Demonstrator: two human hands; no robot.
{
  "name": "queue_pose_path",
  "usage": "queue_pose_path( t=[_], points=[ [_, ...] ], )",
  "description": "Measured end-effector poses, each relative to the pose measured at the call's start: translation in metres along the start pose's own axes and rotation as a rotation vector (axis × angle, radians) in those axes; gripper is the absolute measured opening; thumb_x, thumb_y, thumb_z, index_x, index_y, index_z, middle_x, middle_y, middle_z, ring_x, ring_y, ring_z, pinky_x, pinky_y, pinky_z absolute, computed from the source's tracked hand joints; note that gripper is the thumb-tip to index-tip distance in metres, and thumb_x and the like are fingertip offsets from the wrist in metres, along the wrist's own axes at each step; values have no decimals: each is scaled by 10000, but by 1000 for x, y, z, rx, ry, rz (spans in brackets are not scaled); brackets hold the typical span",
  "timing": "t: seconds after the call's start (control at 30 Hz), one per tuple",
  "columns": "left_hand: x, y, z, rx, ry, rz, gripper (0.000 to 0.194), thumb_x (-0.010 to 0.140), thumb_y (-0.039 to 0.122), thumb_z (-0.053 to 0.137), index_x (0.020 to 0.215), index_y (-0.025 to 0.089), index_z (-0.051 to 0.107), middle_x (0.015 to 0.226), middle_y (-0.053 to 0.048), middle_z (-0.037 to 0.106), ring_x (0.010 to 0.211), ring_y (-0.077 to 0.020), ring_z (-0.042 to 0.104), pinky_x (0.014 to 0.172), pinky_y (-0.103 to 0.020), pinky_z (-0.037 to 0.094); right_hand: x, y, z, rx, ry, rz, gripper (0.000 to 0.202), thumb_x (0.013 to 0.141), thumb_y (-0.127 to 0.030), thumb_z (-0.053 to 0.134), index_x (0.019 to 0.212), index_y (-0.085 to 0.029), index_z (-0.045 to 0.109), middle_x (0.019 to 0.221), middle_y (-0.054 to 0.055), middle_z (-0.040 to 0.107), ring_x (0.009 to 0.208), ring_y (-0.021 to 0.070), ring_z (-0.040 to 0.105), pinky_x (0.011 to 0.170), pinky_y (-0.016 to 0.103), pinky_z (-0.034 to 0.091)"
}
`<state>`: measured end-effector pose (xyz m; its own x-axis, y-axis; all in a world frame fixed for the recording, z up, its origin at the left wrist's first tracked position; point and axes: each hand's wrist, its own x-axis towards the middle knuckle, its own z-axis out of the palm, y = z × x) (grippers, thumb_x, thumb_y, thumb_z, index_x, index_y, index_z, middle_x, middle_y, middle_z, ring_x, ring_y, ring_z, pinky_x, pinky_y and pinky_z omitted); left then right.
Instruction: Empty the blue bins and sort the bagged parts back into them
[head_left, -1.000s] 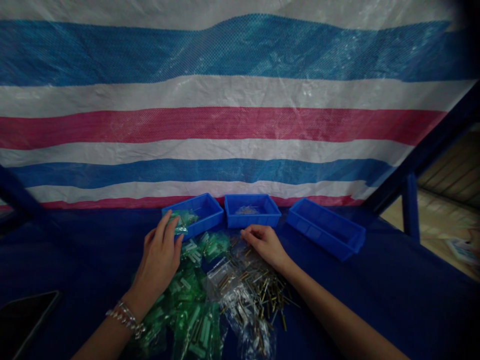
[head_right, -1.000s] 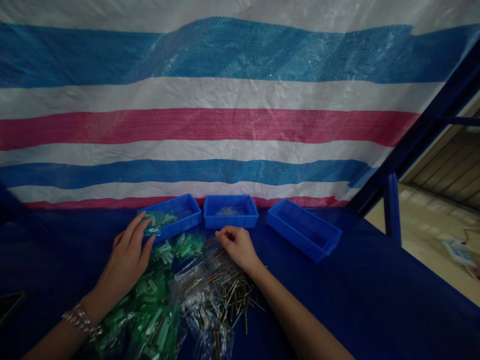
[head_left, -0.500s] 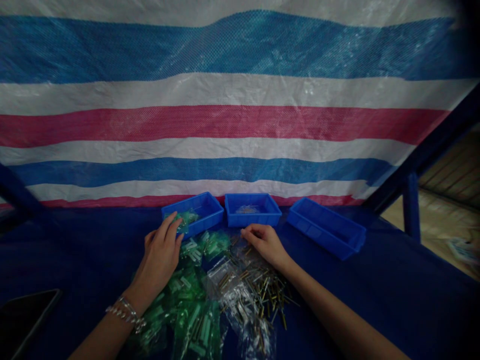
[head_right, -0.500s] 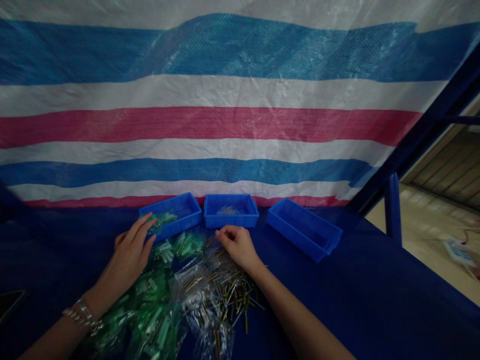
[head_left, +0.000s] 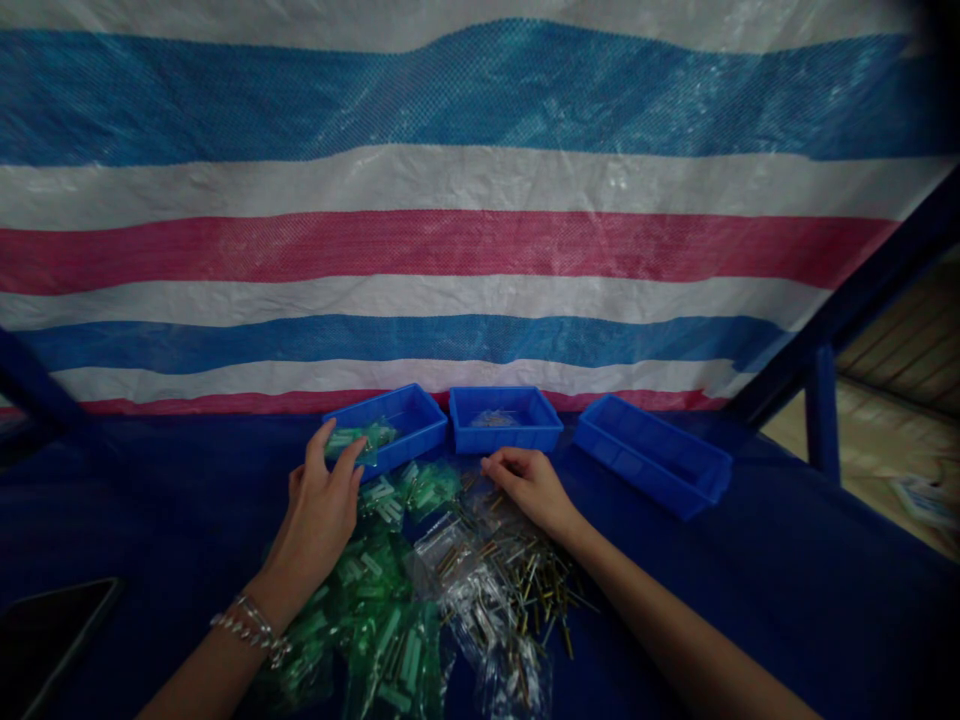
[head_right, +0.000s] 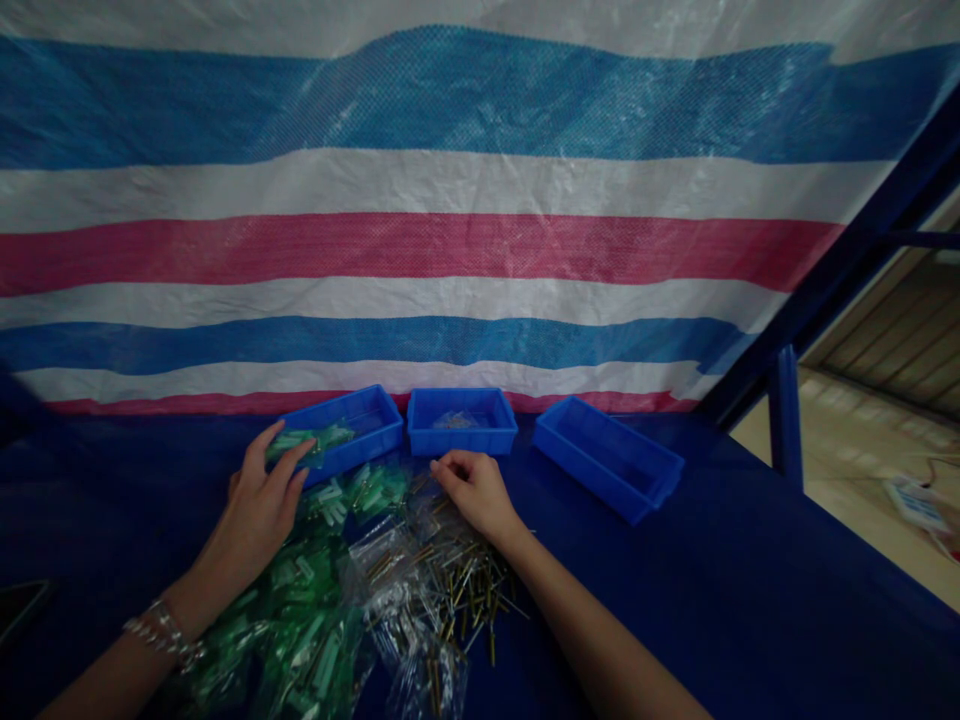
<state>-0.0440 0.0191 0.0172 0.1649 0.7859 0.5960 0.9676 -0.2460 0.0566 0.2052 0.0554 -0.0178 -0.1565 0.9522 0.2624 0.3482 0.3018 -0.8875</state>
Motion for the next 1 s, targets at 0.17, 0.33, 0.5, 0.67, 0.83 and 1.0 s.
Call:
queue_pose_path(
  t=[0.17,0.33,0.5,0.67,0.83,1.0],
  points=[
    [-1,0,0,66,-30,-41,286,839,210,373,1085,200,519,1246,-145,297,1041,-308,412,745,-439,416,0,0,0,4,-4,-2,269,739,-360,485,585,-151,555,465,-22,463,427,88,399,418,194,290],
    [-2,3,-5,114,-67,-52,315,843,245,377,1135,223,491,1177,-140,361,1012,-302,407,735,-435,402,0,-1,0,-14,-7,-9,271,738,-365,478,580,-156,545,470,-21,457,437,94,397,430,200,286],
    [-2,8,-10,106,-77,-35,323,839,244,379,1150,214,462,1132,-116,437,987,-276,424,752,-421,382,0,0,-1,-15,-13,6,264,740,-361,481,593,-153,548,480,-21,457,442,91,393,433,201,287],
    [-1,9,-11,85,-65,-32,332,831,245,377,1144,148,431,1098,-125,499,1015,-277,420,795,-427,352,0,1,0,-10,-10,5,278,739,-374,483,588,-151,551,464,-26,452,429,84,385,422,197,284],
    [-1,9,-11,68,-61,-24,322,830,243,371,1130,143,427,1085,-130,515,1013,-277,426,795,-428,341,0,-1,0,-23,-2,-4,279,739,-371,483,582,-151,553,457,-27,449,425,84,384,416,195,281],
    [-1,12,-15,50,-41,-37,314,823,249,385,1117,153,438,1100,-128,496,994,-285,424,782,-432,346,0,-2,0,-18,-4,-11,274,744,-366,480,590,-152,555,462,-22,455,426,87,388,414,196,288]
  ],
)
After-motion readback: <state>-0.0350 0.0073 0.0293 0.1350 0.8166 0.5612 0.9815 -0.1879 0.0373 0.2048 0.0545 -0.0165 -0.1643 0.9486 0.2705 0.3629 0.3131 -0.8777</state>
